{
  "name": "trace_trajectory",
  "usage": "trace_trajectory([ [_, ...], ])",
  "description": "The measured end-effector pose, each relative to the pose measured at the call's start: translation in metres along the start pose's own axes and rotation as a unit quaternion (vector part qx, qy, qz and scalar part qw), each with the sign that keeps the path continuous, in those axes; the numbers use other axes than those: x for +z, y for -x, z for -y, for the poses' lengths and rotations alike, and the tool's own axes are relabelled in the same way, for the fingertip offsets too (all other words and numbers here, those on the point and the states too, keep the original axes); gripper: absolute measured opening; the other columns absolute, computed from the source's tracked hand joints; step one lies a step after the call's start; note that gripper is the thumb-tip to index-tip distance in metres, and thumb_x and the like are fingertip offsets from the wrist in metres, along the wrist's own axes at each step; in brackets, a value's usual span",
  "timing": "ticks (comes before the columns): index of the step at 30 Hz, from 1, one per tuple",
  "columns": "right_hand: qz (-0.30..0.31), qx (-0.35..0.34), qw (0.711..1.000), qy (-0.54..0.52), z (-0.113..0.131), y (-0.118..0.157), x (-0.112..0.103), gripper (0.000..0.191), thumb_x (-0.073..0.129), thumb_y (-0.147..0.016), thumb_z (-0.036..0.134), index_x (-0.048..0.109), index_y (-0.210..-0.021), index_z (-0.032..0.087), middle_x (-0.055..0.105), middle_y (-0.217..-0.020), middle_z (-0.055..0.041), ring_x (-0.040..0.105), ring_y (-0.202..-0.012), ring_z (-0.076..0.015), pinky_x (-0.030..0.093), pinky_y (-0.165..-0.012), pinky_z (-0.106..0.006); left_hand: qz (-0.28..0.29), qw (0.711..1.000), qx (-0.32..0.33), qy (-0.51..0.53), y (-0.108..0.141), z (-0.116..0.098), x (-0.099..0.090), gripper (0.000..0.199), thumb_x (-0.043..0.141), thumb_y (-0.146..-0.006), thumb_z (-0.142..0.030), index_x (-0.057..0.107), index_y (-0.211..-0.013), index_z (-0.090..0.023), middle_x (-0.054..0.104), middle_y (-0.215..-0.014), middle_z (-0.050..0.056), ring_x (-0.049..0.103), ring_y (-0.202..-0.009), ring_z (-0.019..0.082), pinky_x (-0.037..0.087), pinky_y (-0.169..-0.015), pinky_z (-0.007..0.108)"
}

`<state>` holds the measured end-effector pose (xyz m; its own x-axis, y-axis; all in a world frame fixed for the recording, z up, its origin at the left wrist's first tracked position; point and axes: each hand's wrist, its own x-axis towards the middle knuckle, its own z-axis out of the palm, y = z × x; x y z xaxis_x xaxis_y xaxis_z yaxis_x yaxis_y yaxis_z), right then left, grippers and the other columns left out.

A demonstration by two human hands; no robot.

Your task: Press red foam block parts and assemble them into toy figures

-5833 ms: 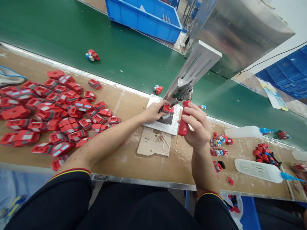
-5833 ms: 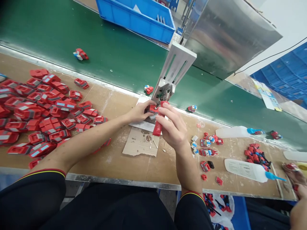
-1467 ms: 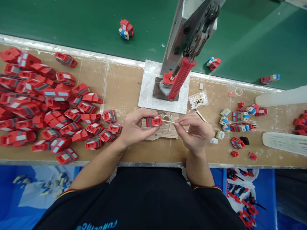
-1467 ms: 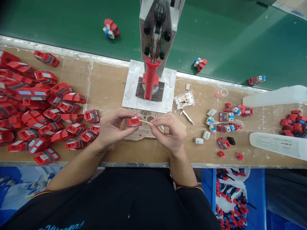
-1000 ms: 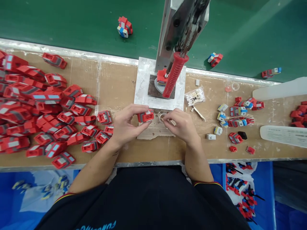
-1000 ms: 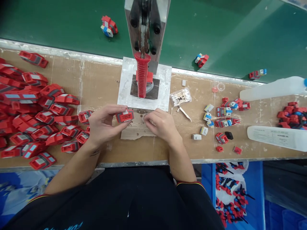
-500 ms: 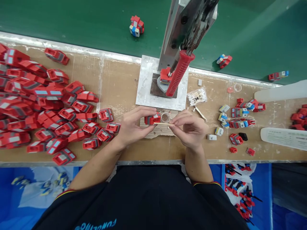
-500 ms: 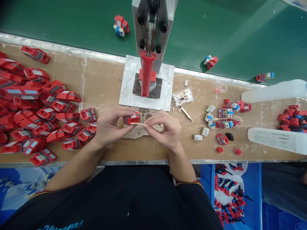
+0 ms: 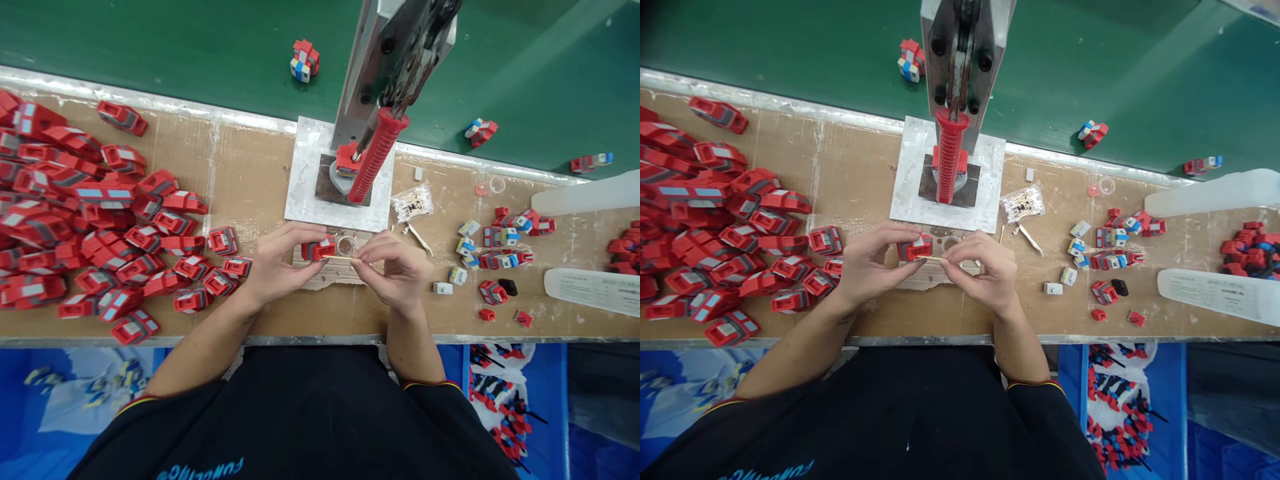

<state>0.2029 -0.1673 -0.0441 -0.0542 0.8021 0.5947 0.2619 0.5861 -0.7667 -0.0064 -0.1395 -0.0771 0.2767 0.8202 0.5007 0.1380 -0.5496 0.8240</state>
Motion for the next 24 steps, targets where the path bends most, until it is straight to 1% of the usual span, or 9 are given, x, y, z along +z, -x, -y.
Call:
trace_trajectory([
  [3, 0.003, 0.000, 1.000, 0.012, -0.001, 0.000, -0.005, 0.021, 0.080, -0.085, 0.006, 0.070, -0.085, 0.024, 0.080, -0.074, 0.0007, 0.075, -0.067, -0.0152, 0.061, -0.066, -0.030, 0.002, 1.000, -0.006, -0.002, 0.000, 0.000, -0.001, 0.028, 0.083, -0.083, -0.013, 0.079, -0.109, -0.021, 0.084, -0.110, 0.009, 0.082, -0.101, 0.021, 0.066, -0.094, 0.033],
  [6, 0.004, 0.000, 1.000, 0.024, -0.001, 0.000, -0.007, 0.020, 0.080, -0.086, 0.007, 0.070, -0.085, 0.024, 0.079, -0.074, 0.0009, 0.075, -0.066, -0.0156, 0.061, -0.064, -0.030, 0.001, 1.000, -0.013, -0.003, 0.000, 0.000, -0.002, 0.025, 0.083, -0.084, -0.015, 0.079, -0.109, -0.021, 0.084, -0.110, 0.009, 0.082, -0.102, 0.022, 0.066, -0.094, 0.034],
  [11, 0.009, 0.001, 1.000, 0.030, -0.001, 0.001, -0.008, 0.022, 0.081, -0.085, 0.005, 0.070, -0.084, 0.024, 0.079, -0.073, 0.0011, 0.074, -0.066, -0.0158, 0.059, -0.063, -0.030, -0.004, 1.000, -0.002, 0.001, 0.000, 0.002, -0.002, 0.030, 0.084, -0.082, -0.011, 0.079, -0.110, -0.021, 0.084, -0.111, 0.008, 0.081, -0.102, 0.021, 0.066, -0.095, 0.033],
  [14, -0.011, 0.005, 1.000, 0.019, -0.003, 0.001, -0.018, 0.020, 0.080, -0.086, 0.007, 0.070, -0.086, 0.025, 0.078, -0.074, 0.0012, 0.074, -0.067, -0.0162, 0.058, -0.063, -0.031, -0.010, 1.000, -0.009, 0.008, 0.001, 0.003, -0.002, 0.032, 0.084, -0.081, -0.011, 0.080, -0.111, -0.022, 0.083, -0.111, 0.008, 0.081, -0.102, 0.021, 0.066, -0.095, 0.033],
  [16, -0.022, 0.006, 0.999, 0.040, -0.007, 0.001, -0.028, 0.019, 0.080, -0.087, 0.009, 0.069, -0.086, 0.026, 0.077, -0.074, 0.0016, 0.072, -0.067, -0.0169, 0.057, -0.064, -0.033, -0.021, 0.999, -0.028, 0.022, 0.001, 0.005, -0.004, 0.033, 0.085, -0.081, -0.011, 0.080, -0.112, -0.023, 0.082, -0.113, 0.008, 0.080, -0.104, 0.021, 0.066, -0.095, 0.034],
  [18, 0.011, 0.014, 0.995, 0.096, -0.011, 0.001, -0.035, 0.018, 0.078, -0.088, 0.010, 0.069, -0.085, 0.026, 0.076, -0.075, 0.0015, 0.071, -0.068, -0.0173, 0.056, -0.065, -0.033, -0.034, 0.997, -0.051, 0.054, 0.000, 0.007, -0.006, 0.035, 0.087, -0.079, -0.014, 0.081, -0.112, -0.023, 0.080, -0.117, 0.008, 0.078, -0.107, 0.022, 0.066, -0.093, 0.034],
  [21, 0.128, 0.035, 0.972, 0.193, -0.018, 0.001, -0.033, 0.016, 0.071, -0.093, 0.011, 0.069, -0.086, 0.025, 0.076, -0.078, -0.0005, 0.069, -0.073, -0.0177, 0.055, -0.068, -0.033, -0.044, 0.987, -0.103, 0.117, -0.002, 0.009, -0.010, 0.035, 0.093, -0.075, -0.020, 0.081, -0.108, -0.023, 0.079, -0.118, 0.009, 0.077, -0.109, 0.022, 0.066, -0.087, 0.031],
  [23, 0.185, 0.037, 0.961, 0.203, -0.020, 0.001, -0.029, 0.010, 0.069, -0.097, 0.017, 0.071, -0.090, 0.024, 0.077, -0.085, -0.0026, 0.071, -0.080, -0.0183, 0.056, -0.072, -0.033, -0.058, 0.973, -0.147, 0.166, -0.004, 0.010, -0.013, 0.040, 0.097, -0.072, -0.023, 0.080, -0.109, -0.023, 0.080, -0.112, 0.007, 0.078, -0.102, 0.020, 0.066, -0.083, 0.028],
  [24, 0.193, 0.038, 0.962, 0.190, -0.020, 0.001, -0.029, 0.004, 0.071, -0.098, 0.022, 0.071, -0.094, 0.024, 0.078, -0.090, -0.0036, 0.072, -0.084, -0.0185, 0.057, -0.073, -0.033, -0.072, 0.963, -0.169, 0.195, -0.005, 0.010, -0.014, 0.045, 0.099, -0.070, -0.025, 0.079, -0.111, -0.024, 0.081, -0.109, 0.005, 0.078, -0.096, 0.018, 0.066, -0.080, 0.026],
])
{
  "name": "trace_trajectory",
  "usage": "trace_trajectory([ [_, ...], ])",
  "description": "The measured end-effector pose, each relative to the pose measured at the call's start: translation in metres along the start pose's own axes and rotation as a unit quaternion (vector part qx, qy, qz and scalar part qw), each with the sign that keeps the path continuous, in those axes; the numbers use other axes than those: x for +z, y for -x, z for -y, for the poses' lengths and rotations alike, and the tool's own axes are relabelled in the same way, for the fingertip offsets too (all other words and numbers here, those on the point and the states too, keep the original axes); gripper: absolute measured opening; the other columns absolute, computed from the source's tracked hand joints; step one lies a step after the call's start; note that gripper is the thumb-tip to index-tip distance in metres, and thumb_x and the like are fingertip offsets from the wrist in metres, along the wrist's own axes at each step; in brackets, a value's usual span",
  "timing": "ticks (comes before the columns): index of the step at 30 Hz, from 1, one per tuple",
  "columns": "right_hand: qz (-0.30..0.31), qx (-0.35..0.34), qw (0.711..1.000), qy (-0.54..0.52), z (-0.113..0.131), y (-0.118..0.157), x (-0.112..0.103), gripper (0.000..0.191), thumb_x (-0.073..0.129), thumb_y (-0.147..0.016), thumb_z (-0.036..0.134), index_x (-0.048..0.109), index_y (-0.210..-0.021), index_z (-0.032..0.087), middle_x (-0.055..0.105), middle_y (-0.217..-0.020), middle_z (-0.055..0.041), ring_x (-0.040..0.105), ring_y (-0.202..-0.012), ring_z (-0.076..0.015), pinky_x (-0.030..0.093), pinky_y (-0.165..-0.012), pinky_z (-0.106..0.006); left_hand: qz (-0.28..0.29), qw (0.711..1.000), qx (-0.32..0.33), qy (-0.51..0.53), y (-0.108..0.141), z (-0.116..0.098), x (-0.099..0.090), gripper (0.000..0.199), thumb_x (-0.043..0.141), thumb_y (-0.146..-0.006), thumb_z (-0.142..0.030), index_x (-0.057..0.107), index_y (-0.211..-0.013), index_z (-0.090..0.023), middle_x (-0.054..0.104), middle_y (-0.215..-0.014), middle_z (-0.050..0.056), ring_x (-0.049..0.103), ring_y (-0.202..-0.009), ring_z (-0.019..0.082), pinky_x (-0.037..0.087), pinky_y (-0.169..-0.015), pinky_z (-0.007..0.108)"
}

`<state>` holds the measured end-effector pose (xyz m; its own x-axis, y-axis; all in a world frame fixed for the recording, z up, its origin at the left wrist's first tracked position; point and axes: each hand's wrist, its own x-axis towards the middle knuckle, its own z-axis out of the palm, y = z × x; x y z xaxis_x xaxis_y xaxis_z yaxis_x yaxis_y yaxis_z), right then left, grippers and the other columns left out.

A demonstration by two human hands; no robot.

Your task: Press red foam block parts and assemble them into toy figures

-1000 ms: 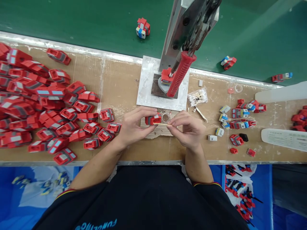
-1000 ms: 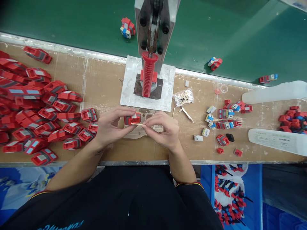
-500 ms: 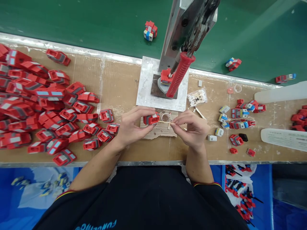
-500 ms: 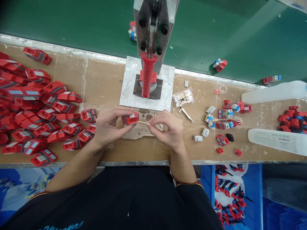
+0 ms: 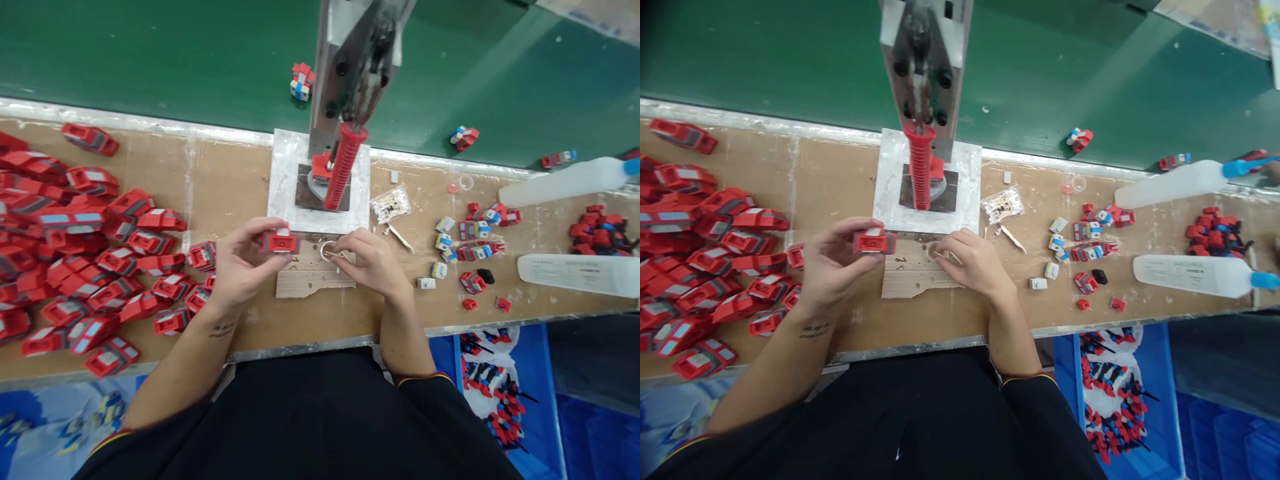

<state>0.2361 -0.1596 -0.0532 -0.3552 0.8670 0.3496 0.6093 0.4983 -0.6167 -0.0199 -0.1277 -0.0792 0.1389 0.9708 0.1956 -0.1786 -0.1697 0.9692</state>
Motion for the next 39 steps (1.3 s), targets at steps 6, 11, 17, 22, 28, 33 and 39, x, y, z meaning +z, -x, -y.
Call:
trace_trajectory([
  [6, -0.275, 0.115, 0.954, 0.042, -0.010, 0.039, -0.062, 0.024, 0.066, -0.101, 0.049, 0.069, -0.095, 0.026, 0.070, -0.090, -0.0024, 0.067, -0.079, -0.0171, 0.052, -0.064, -0.031, -0.068, 0.975, -0.095, 0.186, -0.006, -0.005, -0.003, 0.049, 0.106, -0.058, -0.023, 0.078, -0.098, -0.026, 0.085, -0.101, 0.000, 0.078, -0.091, 0.014, 0.066, -0.082, 0.023],
  [11, -0.067, 0.276, 0.936, 0.208, -0.013, 0.111, -0.116, 0.021, 0.073, -0.094, 0.045, 0.073, -0.101, 0.025, 0.077, -0.101, -0.0082, 0.071, -0.092, -0.0260, 0.059, -0.085, -0.043, -0.100, 0.950, -0.178, 0.236, -0.008, -0.022, 0.004, 0.050, 0.108, -0.048, -0.028, 0.082, -0.090, -0.031, 0.085, -0.087, -0.008, 0.077, -0.084, 0.012, 0.068, -0.081, 0.023],
  [17, 0.082, 0.307, 0.927, 0.201, -0.018, 0.153, -0.096, 0.018, 0.069, -0.093, 0.025, 0.077, -0.109, 0.025, 0.079, -0.112, -0.0115, 0.071, -0.106, -0.0314, 0.060, -0.096, -0.051, -0.061, 0.957, -0.197, 0.203, -0.007, -0.030, 0.008, 0.048, 0.107, -0.050, -0.048, 0.082, -0.090, -0.040, 0.083, -0.086, -0.013, 0.080, -0.078, 0.019, 0.074, -0.073, 0.032],
  [22, -0.112, 0.200, 0.969, 0.090, 0.001, 0.119, -0.070, 0.019, 0.072, -0.097, 0.029, 0.074, -0.115, 0.024, 0.077, -0.099, -0.0070, 0.070, -0.085, -0.0214, 0.061, -0.077, -0.037, 0.016, 0.951, -0.194, 0.240, -0.002, -0.018, 0.009, 0.041, 0.104, -0.064, -0.044, 0.084, -0.099, -0.036, 0.084, -0.088, -0.007, 0.080, -0.075, 0.017, 0.070, -0.060, 0.028],
  [28, -0.115, 0.029, 0.979, -0.163, 0.034, 0.014, -0.028, 0.029, 0.079, -0.095, 0.034, 0.074, -0.122, 0.025, 0.071, -0.107, -0.0067, 0.073, -0.092, -0.0183, 0.060, -0.069, -0.030, 0.046, 0.934, -0.247, 0.254, 0.008, -0.015, 0.018, 0.063, 0.098, -0.070, -0.057, 0.073, -0.118, -0.024, 0.081, -0.096, 0.002, 0.079, -0.073, 0.015, 0.063, -0.062, 0.022],
  [33, -0.144, -0.040, 0.951, -0.272, 0.031, -0.024, 0.013, 0.025, 0.085, -0.090, 0.042, 0.076, -0.103, 0.024, 0.075, -0.099, -0.0036, 0.073, -0.091, -0.0158, 0.063, -0.078, -0.031, 0.069, 0.927, -0.254, 0.266, 0.007, -0.014, 0.018, 0.061, 0.094, -0.077, -0.058, 0.062, -0.119, -0.028, 0.081, -0.098, 0.001, 0.075, -0.069, 0.012, 0.060, -0.063, 0.022],
  [39, -0.128, -0.001, 0.918, -0.375, 0.021, -0.008, 0.030, 0.026, 0.082, -0.093, 0.042, 0.076, -0.113, 0.027, 0.083, -0.110, -0.0064, 0.080, -0.104, -0.0191, 0.067, -0.089, -0.037, 0.082, 0.925, -0.265, 0.259, 0.010, -0.015, 0.019, 0.053, 0.092, -0.080, -0.059, 0.065, -0.110, -0.025, 0.081, -0.095, 0.003, 0.073, -0.064, 0.011, 0.058, -0.058, 0.020],
])
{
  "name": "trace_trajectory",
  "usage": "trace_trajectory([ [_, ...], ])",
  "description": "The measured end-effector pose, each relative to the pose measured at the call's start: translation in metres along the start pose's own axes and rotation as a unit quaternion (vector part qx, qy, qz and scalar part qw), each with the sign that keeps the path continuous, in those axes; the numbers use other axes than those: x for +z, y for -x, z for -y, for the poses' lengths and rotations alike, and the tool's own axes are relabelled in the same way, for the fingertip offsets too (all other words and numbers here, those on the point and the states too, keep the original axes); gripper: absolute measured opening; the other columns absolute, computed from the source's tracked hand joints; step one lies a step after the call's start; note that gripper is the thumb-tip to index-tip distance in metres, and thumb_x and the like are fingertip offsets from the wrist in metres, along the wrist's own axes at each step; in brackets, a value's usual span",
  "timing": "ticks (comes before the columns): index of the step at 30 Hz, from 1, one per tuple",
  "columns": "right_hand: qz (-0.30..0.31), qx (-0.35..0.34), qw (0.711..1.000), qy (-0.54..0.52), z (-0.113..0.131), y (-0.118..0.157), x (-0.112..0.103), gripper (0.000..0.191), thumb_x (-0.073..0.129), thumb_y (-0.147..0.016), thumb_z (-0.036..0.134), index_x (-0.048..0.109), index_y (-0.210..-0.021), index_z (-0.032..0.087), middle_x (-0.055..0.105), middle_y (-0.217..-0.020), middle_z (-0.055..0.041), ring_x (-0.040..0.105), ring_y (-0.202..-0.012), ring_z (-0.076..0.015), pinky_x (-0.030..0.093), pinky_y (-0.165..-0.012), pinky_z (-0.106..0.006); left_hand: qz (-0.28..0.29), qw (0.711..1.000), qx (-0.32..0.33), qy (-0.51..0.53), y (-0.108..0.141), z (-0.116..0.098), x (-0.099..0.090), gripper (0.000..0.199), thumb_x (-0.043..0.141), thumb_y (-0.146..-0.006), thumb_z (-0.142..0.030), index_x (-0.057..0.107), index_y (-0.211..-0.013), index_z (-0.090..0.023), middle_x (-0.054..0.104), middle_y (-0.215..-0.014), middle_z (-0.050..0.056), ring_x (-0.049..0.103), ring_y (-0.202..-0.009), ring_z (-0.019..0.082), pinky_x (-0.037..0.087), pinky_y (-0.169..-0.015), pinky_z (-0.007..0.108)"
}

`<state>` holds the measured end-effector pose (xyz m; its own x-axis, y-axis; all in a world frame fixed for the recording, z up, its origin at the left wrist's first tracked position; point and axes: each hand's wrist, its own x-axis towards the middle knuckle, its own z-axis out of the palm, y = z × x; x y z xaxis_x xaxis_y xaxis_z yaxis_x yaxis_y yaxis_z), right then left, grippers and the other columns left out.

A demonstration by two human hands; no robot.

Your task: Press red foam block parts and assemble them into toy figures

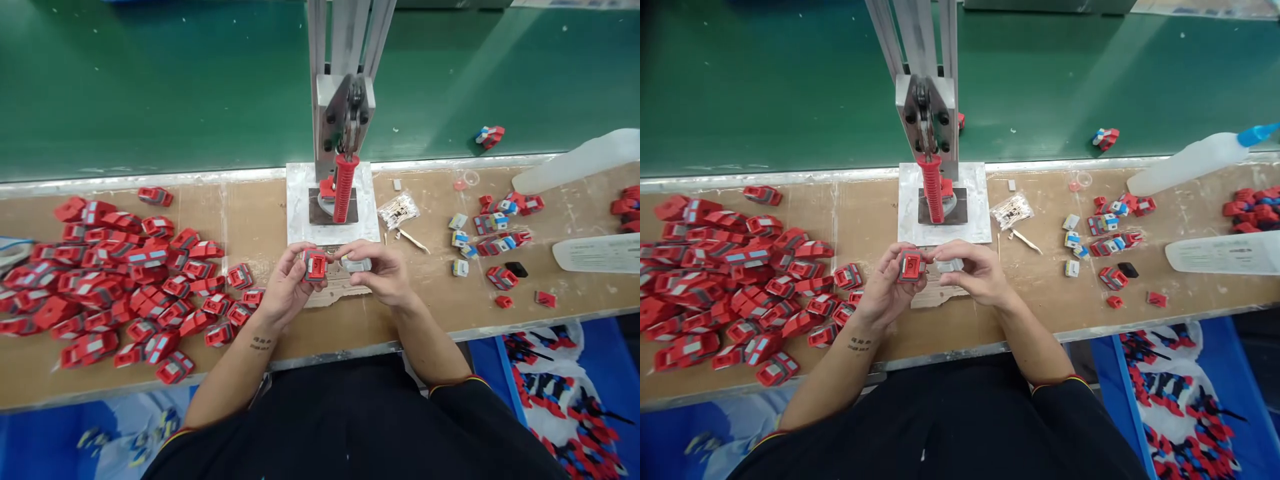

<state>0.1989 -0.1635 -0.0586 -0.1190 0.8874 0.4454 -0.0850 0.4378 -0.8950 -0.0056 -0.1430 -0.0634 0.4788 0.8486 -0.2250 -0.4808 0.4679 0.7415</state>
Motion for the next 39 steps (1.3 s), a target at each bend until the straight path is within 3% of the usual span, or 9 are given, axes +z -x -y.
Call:
trace_trajectory([
  [5, 0.003, 0.041, 0.999, 0.028, 0.008, 0.005, -0.004, 0.031, 0.073, -0.100, 0.041, 0.076, -0.129, 0.029, 0.076, -0.130, -0.0124, 0.077, -0.114, -0.0220, 0.070, -0.081, -0.036, -0.018, 1.000, -0.015, -0.012, 0.000, 0.003, 0.000, 0.052, 0.092, -0.079, -0.059, 0.068, -0.110, -0.025, 0.081, -0.096, 0.003, 0.073, -0.063, 0.011, 0.059, -0.058, 0.021],
  [8, 0.015, 0.002, 0.994, 0.108, 0.011, 0.006, -0.002, 0.034, 0.060, -0.107, 0.029, 0.072, -0.139, 0.034, 0.071, -0.140, -0.0111, 0.073, -0.124, -0.0227, 0.069, -0.094, -0.042, -0.030, 0.999, 0.001, -0.016, -0.002, 0.003, -0.001, 0.052, 0.094, -0.077, -0.057, 0.069, -0.110, -0.026, 0.080, -0.098, 0.001, 0.072, -0.063, 0.010, 0.059, -0.057, 0.021],
  [13, -0.020, -0.075, 0.965, 0.251, 0.011, 0.007, 0.007, 0.046, 0.074, -0.099, 0.024, 0.065, -0.143, 0.030, 0.079, -0.126, -0.0094, 0.078, -0.116, -0.0233, 0.070, -0.095, -0.040, -0.046, 0.997, 0.044, -0.043, -0.003, 0.006, -0.001, 0.051, 0.096, -0.075, -0.055, 0.070, -0.107, -0.025, 0.075, -0.085, -0.002, 0.069, -0.061, 0.011, 0.058, -0.054, 0.021],
  [17, -0.002, -0.087, 0.952, 0.293, 0.014, 0.006, 0.012, 0.046, 0.077, -0.097, 0.031, 0.064, -0.141, 0.028, 0.083, -0.119, -0.0093, 0.081, -0.106, -0.0244, 0.070, -0.090, -0.041, -0.055, 0.995, 0.050, -0.067, -0.003, 0.008, 0.000, 0.056, 0.096, -0.074, -0.057, 0.067, -0.108, -0.024, 0.074, -0.085, -0.002, 0.067, -0.059, 0.010, 0.054, -0.050, 0.019],
  [22, 0.012, -0.099, 0.946, 0.308, 0.015, 0.005, 0.011, 0.047, 0.079, -0.094, 0.023, 0.069, -0.140, 0.028, 0.084, -0.121, -0.0102, 0.080, -0.107, -0.0257, 0.069, -0.091, -0.044, -0.093, 0.984, 0.092, -0.121, 0.000, 0.010, -0.001, 0.054, 0.096, -0.074, -0.055, 0.062, -0.101, -0.024, 0.078, -0.087, -0.001, 0.070, -0.062, 0.011, 0.052, -0.049, 0.017],
  [26, 0.002, -0.113, 0.945, 0.306, 0.011, 0.008, 0.012, 0.049, 0.082, -0.091, 0.019, 0.070, -0.138, 0.030, 0.084, -0.119, -0.0090, 0.080, -0.104, -0.0248, 0.069, -0.088, -0.043, -0.105, 0.962, 0.157, -0.199, 0.004, 0.016, 0.001, 0.044, 0.088, -0.085, -0.056, 0.063, -0.096, -0.022, 0.080, -0.091, 0.003, 0.076, -0.072, 0.014, 0.060, -0.061, 0.022],
  [32, -0.063, -0.174, 0.920, 0.345, 0.002, 0.015, 0.025, 0.036, 0.083, -0.091, 0.023, 0.074, -0.123, 0.032, 0.085, -0.107, -0.0073, 0.081, -0.090, -0.0251, 0.070, -0.077, -0.044, -0.076, 0.934, 0.227, -0.266, 0.014, 0.027, 0.003, 0.072, 0.098, -0.073, -0.051, 0.065, -0.130, -0.022, 0.080, -0.120, 0.012, 0.079, -0.107, 0.025, 0.064, -0.093, 0.034],
  [36, -0.079, -0.213, 0.909, 0.348, 0.000, 0.016, 0.030, 0.034, 0.084, -0.089, 0.020, 0.073, -0.120, 0.030, 0.085, -0.102, -0.0079, 0.082, -0.087, -0.0247, 0.070, -0.071, -0.041, -0.085, 0.921, 0.258, -0.281, 0.017, 0.023, 0.003, 0.047, 0.090, -0.086, -0.037, 0.070, -0.126, -0.022, 0.080, -0.127, 0.014, 0.078, -0.118, 0.027, 0.063, -0.104, 0.039],
  [39, -0.091, -0.228, 0.904, 0.351, 0.001, 0.016, 0.031, 0.036, 0.084, -0.090, 0.021, 0.074, -0.124, 0.027, 0.085, -0.100, -0.0096, 0.082, -0.087, -0.0253, 0.071, -0.069, -0.041, -0.053, 0.911, 0.288, -0.291, 0.016, 0.018, 0.002, 0.050, 0.089, -0.086, -0.030, 0.072, -0.132, -0.023, 0.078, -0.135, 0.013, 0.078, -0.122, 0.026, 0.062, -0.107, 0.036],
])
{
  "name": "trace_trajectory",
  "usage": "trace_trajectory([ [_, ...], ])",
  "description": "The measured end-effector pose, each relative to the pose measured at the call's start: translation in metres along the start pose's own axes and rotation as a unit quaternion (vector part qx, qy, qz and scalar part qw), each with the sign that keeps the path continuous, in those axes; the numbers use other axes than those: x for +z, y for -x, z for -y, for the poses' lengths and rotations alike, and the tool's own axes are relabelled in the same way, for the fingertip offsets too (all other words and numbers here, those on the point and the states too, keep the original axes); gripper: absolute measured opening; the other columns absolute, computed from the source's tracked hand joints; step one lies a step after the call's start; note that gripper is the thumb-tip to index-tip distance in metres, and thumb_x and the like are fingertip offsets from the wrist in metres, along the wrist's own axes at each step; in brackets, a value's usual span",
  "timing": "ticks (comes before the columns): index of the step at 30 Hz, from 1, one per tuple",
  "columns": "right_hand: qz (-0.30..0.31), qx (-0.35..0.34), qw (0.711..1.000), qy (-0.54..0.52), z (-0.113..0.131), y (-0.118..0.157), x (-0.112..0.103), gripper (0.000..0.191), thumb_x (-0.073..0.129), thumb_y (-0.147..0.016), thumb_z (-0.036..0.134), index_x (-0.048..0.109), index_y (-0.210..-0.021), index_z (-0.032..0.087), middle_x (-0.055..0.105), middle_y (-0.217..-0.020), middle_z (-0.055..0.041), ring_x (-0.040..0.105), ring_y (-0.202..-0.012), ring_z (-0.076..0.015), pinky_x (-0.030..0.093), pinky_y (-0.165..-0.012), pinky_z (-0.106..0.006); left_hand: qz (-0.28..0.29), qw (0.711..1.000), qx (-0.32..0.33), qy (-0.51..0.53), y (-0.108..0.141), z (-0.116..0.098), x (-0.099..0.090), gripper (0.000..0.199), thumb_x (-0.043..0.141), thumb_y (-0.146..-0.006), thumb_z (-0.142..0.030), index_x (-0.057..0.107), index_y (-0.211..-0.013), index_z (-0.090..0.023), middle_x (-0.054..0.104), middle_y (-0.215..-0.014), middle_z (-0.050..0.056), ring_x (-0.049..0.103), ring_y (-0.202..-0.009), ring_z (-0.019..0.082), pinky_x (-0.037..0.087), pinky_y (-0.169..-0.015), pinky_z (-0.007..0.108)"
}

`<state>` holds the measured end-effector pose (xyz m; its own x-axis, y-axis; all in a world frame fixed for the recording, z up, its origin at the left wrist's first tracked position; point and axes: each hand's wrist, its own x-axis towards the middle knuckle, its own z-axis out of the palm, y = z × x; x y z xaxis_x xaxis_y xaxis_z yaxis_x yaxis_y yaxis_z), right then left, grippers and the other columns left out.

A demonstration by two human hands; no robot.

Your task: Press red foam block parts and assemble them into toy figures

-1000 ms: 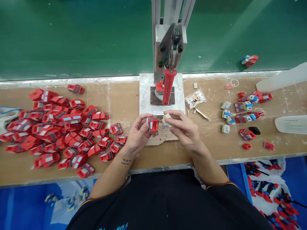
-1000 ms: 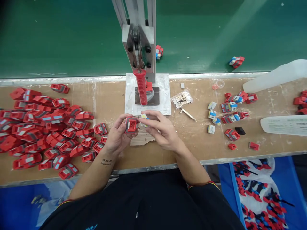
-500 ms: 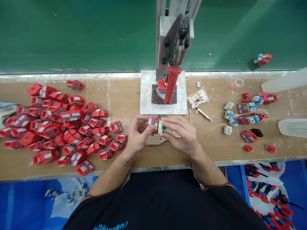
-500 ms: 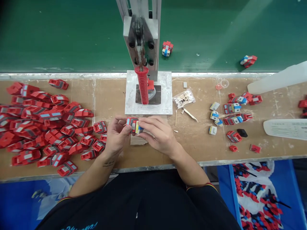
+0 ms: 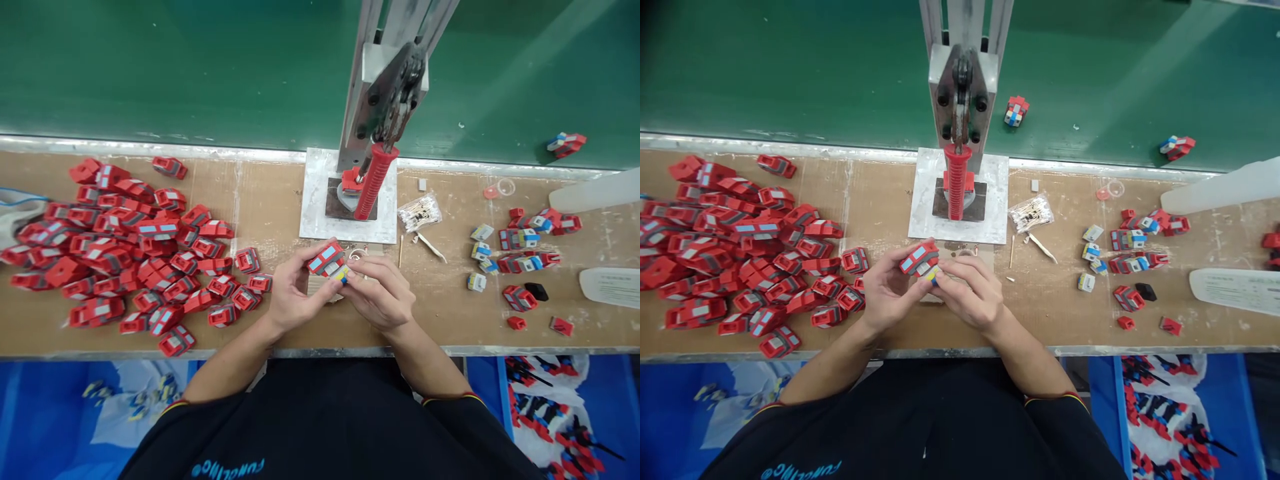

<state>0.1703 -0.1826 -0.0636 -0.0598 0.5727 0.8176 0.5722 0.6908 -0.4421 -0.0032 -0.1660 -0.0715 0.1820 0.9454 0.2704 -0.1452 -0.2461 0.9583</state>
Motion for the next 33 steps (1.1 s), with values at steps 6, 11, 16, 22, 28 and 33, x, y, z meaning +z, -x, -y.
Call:
trace_trajectory([
  [6, 0.009, 0.001, 1.000, 0.019, 0.001, -0.001, -0.003, 0.041, 0.081, -0.093, 0.021, 0.074, -0.131, 0.033, 0.085, -0.102, -0.0074, 0.081, -0.086, -0.0250, 0.070, -0.069, -0.041, 0.037, 0.999, -0.021, 0.013, -0.004, -0.001, -0.005, 0.058, 0.091, -0.084, -0.033, 0.072, -0.137, -0.022, 0.081, -0.127, 0.013, 0.080, -0.110, 0.025, 0.064, -0.100, 0.032],
  [11, 0.040, -0.023, 0.999, 0.018, 0.005, -0.005, -0.008, 0.052, 0.080, -0.090, 0.008, 0.072, -0.140, 0.021, 0.085, -0.107, -0.0134, 0.079, -0.092, -0.0238, 0.070, -0.073, -0.038, 0.073, 0.997, -0.009, 0.037, -0.010, -0.002, -0.013, 0.060, 0.090, -0.086, -0.037, 0.070, -0.141, -0.023, 0.082, -0.122, 0.012, 0.081, -0.108, 0.024, 0.064, -0.097, 0.031],
  [16, 0.036, -0.021, 0.999, 0.024, 0.010, -0.004, -0.009, 0.053, 0.077, -0.093, 0.009, 0.069, -0.143, 0.023, 0.084, -0.107, -0.0106, 0.078, -0.091, -0.0222, 0.070, -0.070, -0.036, 0.094, 0.993, 0.059, -0.037, -0.012, -0.002, -0.019, 0.069, 0.092, -0.084, -0.037, 0.067, -0.146, -0.022, 0.080, -0.130, 0.013, 0.080, -0.114, 0.024, 0.062, -0.104, 0.029],
  [22, 0.026, -0.028, 0.999, -0.013, 0.010, -0.004, -0.011, 0.057, 0.080, -0.088, 0.005, 0.071, -0.141, 0.023, 0.083, -0.106, -0.0103, 0.077, -0.088, -0.0225, 0.069, -0.067, -0.036, 0.103, 0.982, 0.131, -0.087, -0.013, -0.007, -0.023, 0.073, 0.089, -0.088, -0.037, 0.061, -0.153, -0.021, 0.077, -0.137, 0.016, 0.080, -0.118, 0.024, 0.062, -0.105, 0.028],
  [28, 0.123, 0.077, 0.977, -0.156, 0.003, -0.014, -0.026, 0.071, 0.070, -0.097, 0.055, 0.052, -0.160, 0.028, 0.071, -0.137, -0.0153, 0.074, -0.123, -0.0298, 0.070, -0.098, -0.048, 0.167, 0.970, 0.174, -0.038, -0.017, -0.016, -0.026, 0.074, 0.093, -0.083, -0.034, 0.063, -0.150, -0.022, 0.079, -0.133, 0.017, 0.080, -0.118, 0.028, 0.066, -0.103, 0.032],
  [33, 0.218, 0.105, 0.944, -0.226, 0.005, -0.019, -0.028, 0.075, 0.065, -0.099, 0.058, 0.045, -0.164, 0.028, 0.071, -0.145, -0.0156, 0.071, -0.135, -0.0279, 0.065, -0.111, -0.045, 0.138, 0.973, 0.183, 0.002, -0.015, -0.017, -0.018, 0.063, 0.092, -0.083, -0.041, 0.071, -0.138, -0.022, 0.084, -0.119, 0.015, 0.082, -0.112, 0.027, 0.068, -0.098, 0.031],
])
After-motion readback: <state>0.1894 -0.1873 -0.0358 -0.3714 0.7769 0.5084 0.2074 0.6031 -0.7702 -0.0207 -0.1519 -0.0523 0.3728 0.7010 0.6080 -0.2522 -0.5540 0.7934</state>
